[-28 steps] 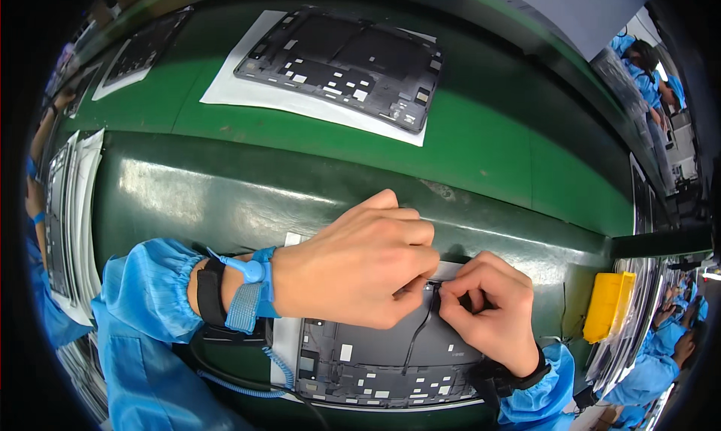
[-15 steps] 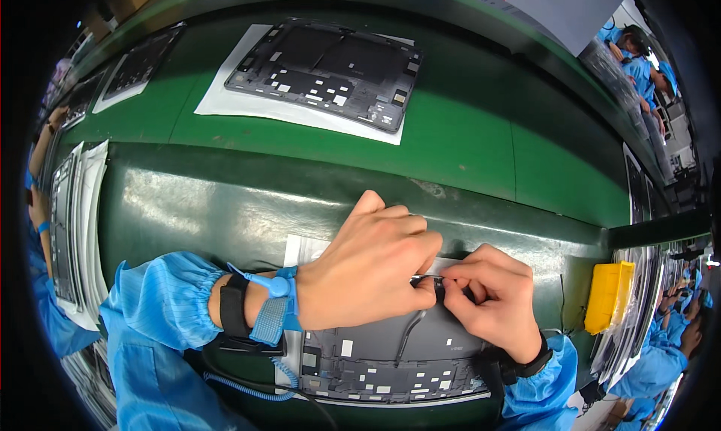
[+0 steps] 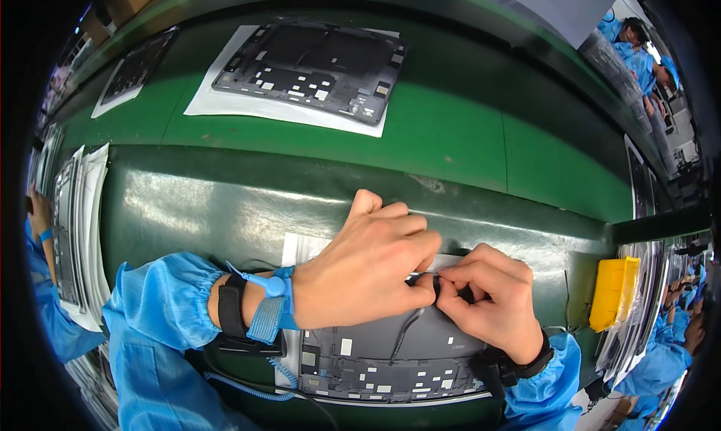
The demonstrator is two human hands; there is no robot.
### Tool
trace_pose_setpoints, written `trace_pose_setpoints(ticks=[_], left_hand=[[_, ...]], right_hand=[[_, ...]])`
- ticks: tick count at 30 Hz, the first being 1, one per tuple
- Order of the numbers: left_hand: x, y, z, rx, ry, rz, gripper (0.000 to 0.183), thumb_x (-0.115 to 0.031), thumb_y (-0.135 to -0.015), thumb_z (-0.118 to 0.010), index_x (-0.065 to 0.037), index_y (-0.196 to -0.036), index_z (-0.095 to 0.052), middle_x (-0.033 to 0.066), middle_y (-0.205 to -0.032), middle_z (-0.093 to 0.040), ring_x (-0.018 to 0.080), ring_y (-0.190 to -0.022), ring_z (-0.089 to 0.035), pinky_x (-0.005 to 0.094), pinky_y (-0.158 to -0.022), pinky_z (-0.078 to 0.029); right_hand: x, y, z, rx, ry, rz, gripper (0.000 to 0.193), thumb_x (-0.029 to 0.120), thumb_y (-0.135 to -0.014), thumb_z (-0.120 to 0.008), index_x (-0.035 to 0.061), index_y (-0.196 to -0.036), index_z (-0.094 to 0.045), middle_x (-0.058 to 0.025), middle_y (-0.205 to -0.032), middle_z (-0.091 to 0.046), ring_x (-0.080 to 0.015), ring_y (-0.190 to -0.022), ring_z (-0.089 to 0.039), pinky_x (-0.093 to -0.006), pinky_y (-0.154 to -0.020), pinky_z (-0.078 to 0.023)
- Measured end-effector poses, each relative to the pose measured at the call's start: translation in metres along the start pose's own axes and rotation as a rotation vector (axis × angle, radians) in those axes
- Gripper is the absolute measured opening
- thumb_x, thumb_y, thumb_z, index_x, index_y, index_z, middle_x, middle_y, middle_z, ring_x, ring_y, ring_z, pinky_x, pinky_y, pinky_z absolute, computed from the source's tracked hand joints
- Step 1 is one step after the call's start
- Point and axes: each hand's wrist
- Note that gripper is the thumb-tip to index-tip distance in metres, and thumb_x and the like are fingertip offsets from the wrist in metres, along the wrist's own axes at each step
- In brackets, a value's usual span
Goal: The recorder is assembling internal components into electronic device chassis, specifically routing wires through clips and securing parts on an assembly line.
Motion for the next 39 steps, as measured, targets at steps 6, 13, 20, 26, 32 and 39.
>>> trace_pose_setpoints(ticks=[6,13,20,26,32,39], left_hand=[[-0.005,-0.003,-0.005,-0.002,-0.013,-0.010,0.024,-0.013,-0.070,-0.077,-0.011,-0.071,-0.053,-0.0002,-0.070,-0.050,0.0195,-0.075,-0.051,0.0374,-0.080,-0.029],[-0.010,-0.008,-0.007,-0.013,0.018,-0.018,0.025,-0.012,-0.070,-0.077,-0.012,-0.068,-0.052,-0.0008,-0.070,-0.050,0.0194,-0.074,-0.052,0.0365,-0.079,-0.027],[-0.016,-0.013,-0.001,0.045,0.061,0.118,0.025,-0.012,-0.069,-0.077,-0.012,-0.067,-0.052,-0.0013,-0.070,-0.051,0.0188,-0.075,-0.052,0.0367,-0.081,-0.028],[-0.020,-0.019,-0.010,0.057,0.064,0.053,0.022,-0.012,-0.069,-0.076,-0.012,-0.067,-0.053,-0.0019,-0.070,-0.051,0.0182,-0.076,-0.052,0.0370,-0.081,-0.028],[-0.024,-0.026,-0.020,0.053,0.043,0.021,0.023,-0.012,-0.070,-0.076,-0.012,-0.067,-0.053,-0.0022,-0.069,-0.049,0.0180,-0.075,-0.049,0.0368,-0.080,-0.028],[-0.025,-0.028,-0.025,0.024,0.045,-0.058,0.023,-0.008,-0.068,-0.076,-0.011,-0.068,-0.054,0.0001,-0.070,-0.048,0.0193,-0.072,-0.051,0.0361,-0.078,-0.029]], right_hand=[[-0.007,0.005,-0.001,-0.047,0.145,0.145,0.018,-0.004,-0.067,-0.080,0.0030,-0.077,-0.067,-0.0051,-0.073,-0.058,-0.0199,-0.053,-0.061,-0.0320,-0.044,-0.047],[-0.009,0.004,0.006,-0.032,0.174,0.158,0.019,-0.002,-0.068,-0.079,0.0036,-0.074,-0.063,-0.0053,-0.071,-0.056,-0.0208,-0.052,-0.058,-0.0332,-0.044,-0.046],[-0.005,0.002,0.010,0.005,-0.037,-0.030,0.016,-0.002,-0.071,-0.079,0.0028,-0.076,-0.065,-0.0057,-0.067,-0.057,-0.0200,-0.051,-0.059,-0.0326,-0.045,-0.046],[-0.012,0.006,0.020,0.007,-0.035,-0.048,0.017,-0.001,-0.070,-0.079,0.0035,-0.074,-0.064,-0.0047,-0.066,-0.057,-0.0193,-0.051,-0.059,-0.0323,-0.045,-0.045],[-0.020,0.013,0.027,-0.018,-0.045,-0.082,0.018,0.001,-0.068,-0.079,0.0045,-0.070,-0.062,-0.0045,-0.065,-0.057,-0.0203,-0.049,-0.058,-0.0323,-0.044,-0.044],[-0.028,0.016,0.027,-0.037,0.079,0.050,0.019,0.002,-0.069,-0.078,0.0038,-0.068,-0.059,-0.0049,-0.066,-0.055,-0.0228,-0.048,-0.057,-0.0356,-0.043,-0.045]])
Point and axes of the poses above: each hand's wrist, its own y-axis away from the middle knuckle, its own z-axis out of the back of the hand, x = y × z
